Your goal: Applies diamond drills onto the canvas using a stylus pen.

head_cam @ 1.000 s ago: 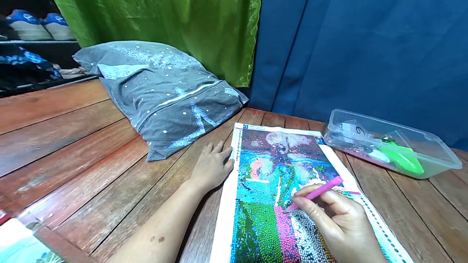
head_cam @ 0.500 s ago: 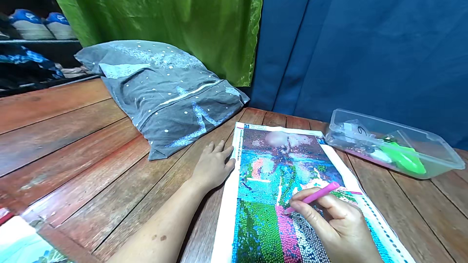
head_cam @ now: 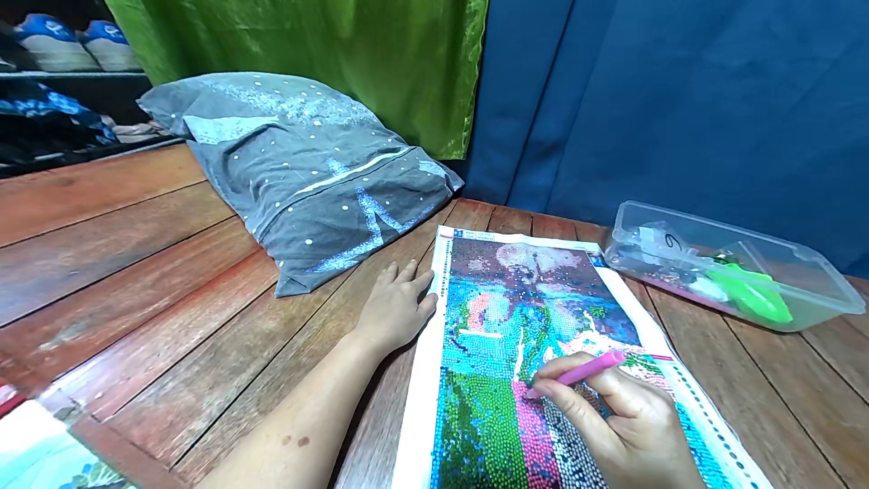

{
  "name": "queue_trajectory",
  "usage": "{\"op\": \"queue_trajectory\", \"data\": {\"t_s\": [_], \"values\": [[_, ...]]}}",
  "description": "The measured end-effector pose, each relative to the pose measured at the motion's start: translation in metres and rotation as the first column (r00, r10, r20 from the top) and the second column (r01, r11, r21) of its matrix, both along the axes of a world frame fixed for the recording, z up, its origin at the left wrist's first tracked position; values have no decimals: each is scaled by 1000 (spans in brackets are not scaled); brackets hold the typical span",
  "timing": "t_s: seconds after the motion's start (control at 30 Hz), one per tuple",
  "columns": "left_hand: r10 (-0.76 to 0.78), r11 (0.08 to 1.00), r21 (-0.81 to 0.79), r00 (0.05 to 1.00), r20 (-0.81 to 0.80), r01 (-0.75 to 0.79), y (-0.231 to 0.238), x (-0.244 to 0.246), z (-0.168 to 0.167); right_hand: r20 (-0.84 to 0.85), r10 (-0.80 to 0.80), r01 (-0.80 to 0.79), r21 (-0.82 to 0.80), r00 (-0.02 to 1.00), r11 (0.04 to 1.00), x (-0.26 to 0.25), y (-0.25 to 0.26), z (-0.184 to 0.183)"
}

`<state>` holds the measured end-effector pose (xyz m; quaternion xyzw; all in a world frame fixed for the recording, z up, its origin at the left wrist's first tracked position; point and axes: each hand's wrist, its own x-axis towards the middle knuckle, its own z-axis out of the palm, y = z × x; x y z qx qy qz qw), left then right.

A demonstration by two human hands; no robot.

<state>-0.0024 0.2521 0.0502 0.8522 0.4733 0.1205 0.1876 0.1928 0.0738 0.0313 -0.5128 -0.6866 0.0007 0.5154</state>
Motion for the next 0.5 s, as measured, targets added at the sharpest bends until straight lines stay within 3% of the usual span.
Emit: {"op": "queue_trajectory", "data": {"t_s": [0.5], "values": [[8, 1000, -6, 1000, -14, -8, 0, 0, 1, 8, -12, 12, 27, 1000, 1000, -1, 1, -1]]}}
